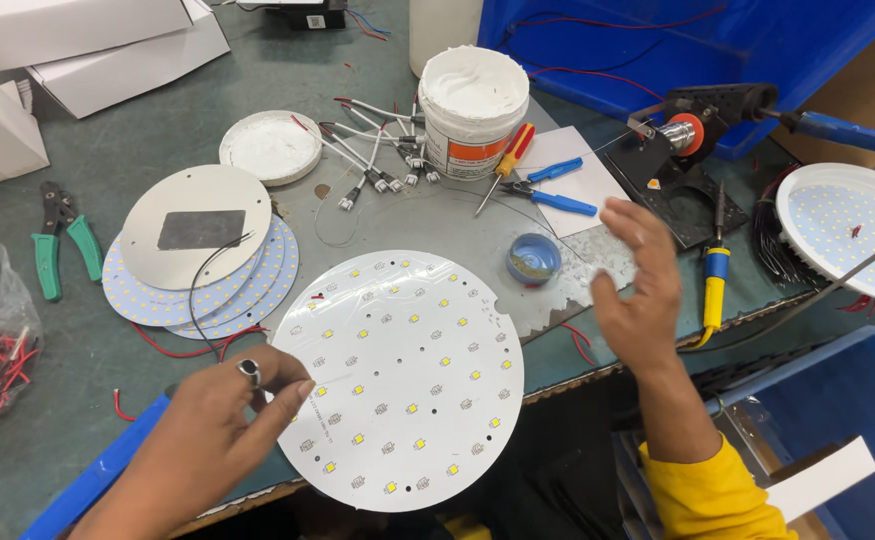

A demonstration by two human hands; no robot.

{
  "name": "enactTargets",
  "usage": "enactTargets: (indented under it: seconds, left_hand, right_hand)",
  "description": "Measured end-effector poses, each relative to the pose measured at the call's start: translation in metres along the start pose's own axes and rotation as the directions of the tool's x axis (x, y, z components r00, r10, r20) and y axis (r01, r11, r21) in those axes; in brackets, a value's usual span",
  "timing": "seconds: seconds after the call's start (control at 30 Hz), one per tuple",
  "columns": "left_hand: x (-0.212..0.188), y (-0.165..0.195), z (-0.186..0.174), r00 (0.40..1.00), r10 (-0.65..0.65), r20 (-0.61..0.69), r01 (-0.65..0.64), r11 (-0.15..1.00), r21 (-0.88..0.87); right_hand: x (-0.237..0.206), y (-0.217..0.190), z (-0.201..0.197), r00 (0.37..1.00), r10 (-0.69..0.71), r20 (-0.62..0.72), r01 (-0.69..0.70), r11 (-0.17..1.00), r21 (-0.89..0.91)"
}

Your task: The person solders wires onto round LED light panel boards at a workbench. They hold a soldering iron in one hand and solder wire in the other, apply solder to connection points on the boards, use pliers to trim or position leads, and set finished boards aside while picking up the next board.

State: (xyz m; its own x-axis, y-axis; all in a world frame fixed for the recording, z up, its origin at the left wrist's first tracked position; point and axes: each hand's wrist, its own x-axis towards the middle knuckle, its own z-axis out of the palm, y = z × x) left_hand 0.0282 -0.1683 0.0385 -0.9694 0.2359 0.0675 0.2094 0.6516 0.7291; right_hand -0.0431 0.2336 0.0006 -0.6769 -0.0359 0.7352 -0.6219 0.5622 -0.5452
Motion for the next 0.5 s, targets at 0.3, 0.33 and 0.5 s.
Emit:
enactTargets:
  seconds: [0.3, 0.33, 0.5]
  left_hand:
    - [0.004, 0.017, -0.005, 0.981, 0.174, -0.088, -0.150, 0.962, 0.230]
    - [0.005, 0.018, -0.005, 0.964, 0.245, -0.108, -0.214, 0.947, 0.237]
    - [0.000, 0.020, -0.006, 0.912, 0.366, -0.187, -0.294, 0.898, 0.326]
  right_hand:
    - [0.045, -0.027, -0.027, 0.800, -0.598, 0.053, 0.600, 0.799, -0.042]
    - [0.053, -0.028, -0.030, 0.757, -0.650, 0.064, 0.653, 0.755, -0.053]
    - [0.103, 0.000, -0.055, 0.526, -0.840, 0.135, 0.805, 0.439, -0.399]
